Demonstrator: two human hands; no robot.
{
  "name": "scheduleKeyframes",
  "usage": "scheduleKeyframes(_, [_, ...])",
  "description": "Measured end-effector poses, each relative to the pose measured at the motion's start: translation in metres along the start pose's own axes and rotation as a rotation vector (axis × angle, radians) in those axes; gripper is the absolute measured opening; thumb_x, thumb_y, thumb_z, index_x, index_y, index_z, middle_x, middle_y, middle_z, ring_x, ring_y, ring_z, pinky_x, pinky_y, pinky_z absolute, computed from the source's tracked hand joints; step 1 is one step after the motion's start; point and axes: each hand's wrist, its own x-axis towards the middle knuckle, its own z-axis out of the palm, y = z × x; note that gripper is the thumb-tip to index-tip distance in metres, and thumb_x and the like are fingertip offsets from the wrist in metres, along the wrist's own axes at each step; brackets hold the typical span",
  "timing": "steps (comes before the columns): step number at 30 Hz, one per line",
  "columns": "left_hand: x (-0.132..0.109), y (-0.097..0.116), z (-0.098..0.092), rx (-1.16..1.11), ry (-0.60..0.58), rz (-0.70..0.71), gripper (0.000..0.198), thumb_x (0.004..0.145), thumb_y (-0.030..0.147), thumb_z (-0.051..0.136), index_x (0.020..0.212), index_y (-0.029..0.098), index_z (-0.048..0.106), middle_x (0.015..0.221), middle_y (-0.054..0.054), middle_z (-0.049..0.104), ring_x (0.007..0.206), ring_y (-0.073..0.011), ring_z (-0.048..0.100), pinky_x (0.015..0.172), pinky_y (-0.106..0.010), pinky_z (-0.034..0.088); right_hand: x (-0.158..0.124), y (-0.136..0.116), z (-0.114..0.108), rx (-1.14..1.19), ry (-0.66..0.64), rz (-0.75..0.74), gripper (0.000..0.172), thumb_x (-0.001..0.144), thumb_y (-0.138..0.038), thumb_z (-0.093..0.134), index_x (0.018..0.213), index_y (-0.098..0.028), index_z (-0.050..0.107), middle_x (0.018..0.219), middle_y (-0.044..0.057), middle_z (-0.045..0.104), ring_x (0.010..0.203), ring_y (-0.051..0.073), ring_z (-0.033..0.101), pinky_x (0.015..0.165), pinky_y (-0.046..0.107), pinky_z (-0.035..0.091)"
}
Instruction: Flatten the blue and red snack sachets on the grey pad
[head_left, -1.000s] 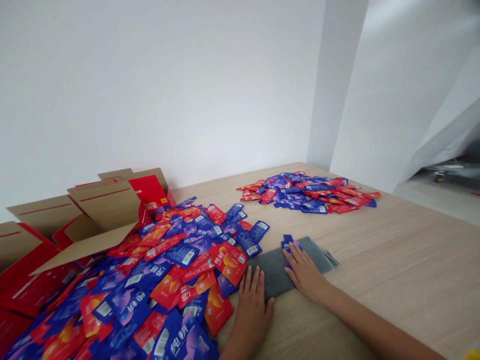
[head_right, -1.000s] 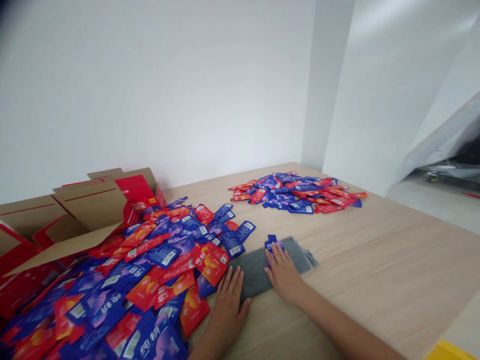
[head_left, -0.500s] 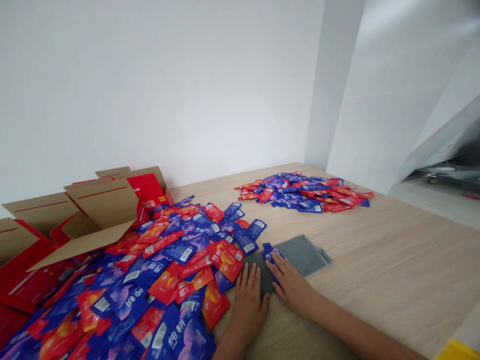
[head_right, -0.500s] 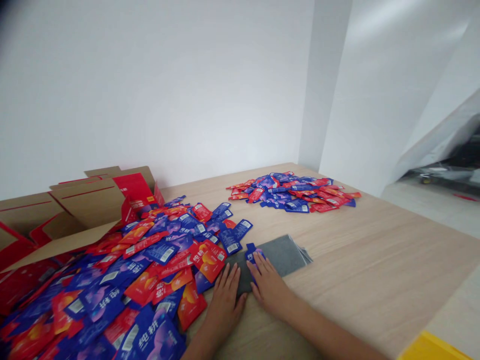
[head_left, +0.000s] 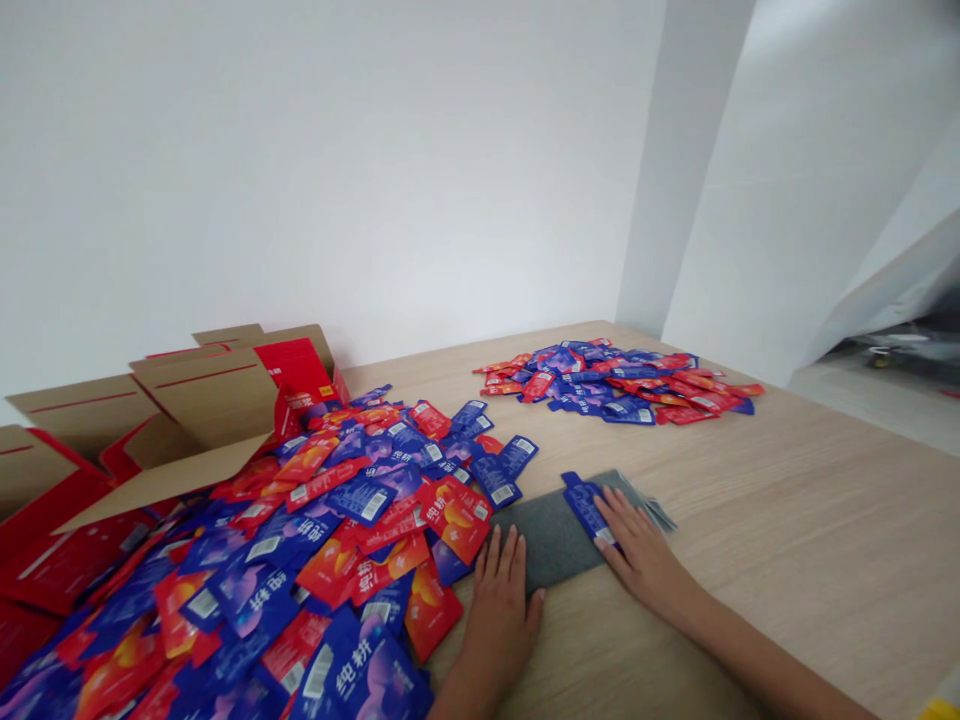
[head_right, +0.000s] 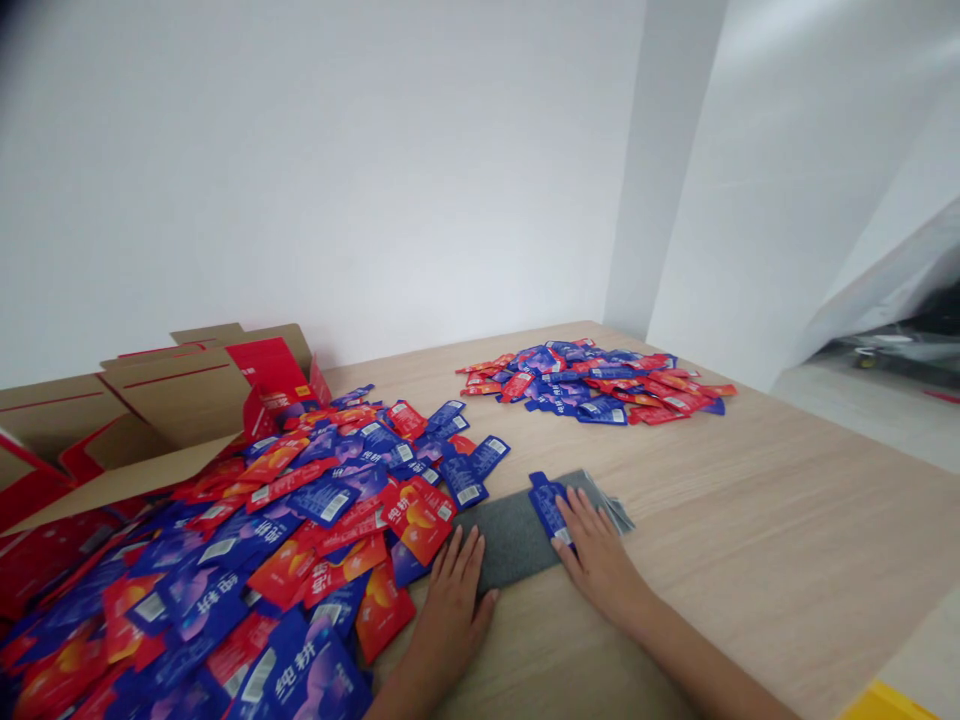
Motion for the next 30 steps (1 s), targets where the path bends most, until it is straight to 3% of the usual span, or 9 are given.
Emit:
scheduleKeyframes(3, [0.000,0.000,0.001,-0.005,0.002,0.008,0.060,0.084,0.026,0.041,0.140,0.011,0.028,0.148,-0.006,0.019,0.136,-0.0241,0.010,0.110,-0.044,0.016,0.008,-0.015,0.004,-0.090,-0.098,-0.068,0.053,0.090,-0.038,0.035,0.136,-0.012,0.039,0.141,0.017,0.037,0.132,0.026,0.031,0.102,0.047,0.033])
scheduleKeyframes(7, [0.001,0.001,0.000,0.001,0.003,-0.002,0.060,0.084,0.026,0.041,0.140,0.010,0.028,0.148,-0.006,0.020,0.136,-0.0241,0.009,0.110,-0.043,0.016,0.048,-0.039,-0.008,-0.184,-0.306,0.001,0.055,0.087,-0.036,0.042,0.130,-0.003,0.045,0.137,0.024,0.039,0.128,0.032,0.036,0.102,0.047,0.033])
scheduleKeyframes(9, [0.001,0.002,-0.001,0.003,-0.006,-0.004,0.060,0.084,0.026,0.041,0.140,0.010,0.027,0.148,-0.006,0.019,0.136,-0.0240,0.008,0.110,-0.043,0.015,0.071,-0.048,-0.018,-0.185,-0.416,0.023,0.052,0.083,-0.034,0.049,0.123,-0.001,0.051,0.130,0.028,0.047,0.123,0.035,0.042,0.099,0.047,0.034])
scheduleKeyframes(12, [0.001,0.003,-0.004,-0.013,-0.017,0.001,0.060,0.085,0.027,0.040,0.141,0.010,0.027,0.148,-0.006,0.018,0.136,-0.0241,0.008,0.110,-0.043,0.015,0.097,-0.051,-0.031,-0.151,-0.488,0.052,0.036,0.078,-0.022,0.053,0.108,-0.005,0.061,0.104,0.025,0.065,0.101,0.034,0.060,0.085,0.043,0.045])
scheduleKeyframes(16, [-0.001,0.000,0.000,-0.048,-0.002,-0.002,0.060,0.085,0.028,0.041,0.140,0.012,0.028,0.148,-0.005,0.019,0.137,-0.0239,0.007,0.111,-0.043,0.015,0.126,-0.040,-0.036,-0.083,-0.456,0.113,0.032,0.077,-0.008,0.047,0.106,-0.009,0.060,0.089,0.021,0.069,0.086,0.031,0.065,0.075,0.041,0.047])
scheduleKeyframes(21, [-0.001,-0.009,0.013,-0.091,0.044,0.025,0.059,0.087,0.032,0.040,0.142,0.015,0.026,0.149,-0.001,0.016,0.137,-0.0232,0.005,0.111,-0.042,0.013,0.181,-0.040,-0.025,0.144,-0.381,0.130,0.025,0.074,-0.012,0.055,0.097,-0.014,0.063,0.087,0.014,0.070,0.086,0.026,0.065,0.076,0.036,0.047])
scheduleKeyframes(26, [-0.002,-0.011,0.015,-0.098,0.040,0.023,0.060,0.087,0.032,0.041,0.142,0.015,0.025,0.150,-0.001,0.015,0.137,-0.0232,0.005,0.111,-0.042,0.013,0.243,-0.052,-0.002,0.414,-0.206,0.154,0.036,0.087,-0.025,0.042,0.121,-0.018,0.051,0.097,0.005,0.069,0.084,0.016,0.064,0.073,0.028,0.050])
scheduleKeyframes(30, [-0.003,-0.011,0.015,-0.119,0.045,0.026,0.060,0.087,0.032,0.040,0.143,0.018,0.023,0.150,0.001,0.012,0.137,-0.0232,0.004,0.111,-0.042,0.013,0.257,-0.020,0.005,0.371,-0.118,0.280,0.036,0.084,-0.023,0.041,0.118,-0.016,0.054,0.106,0.009,0.065,0.096,0.020,0.060,0.082,0.033,0.047])
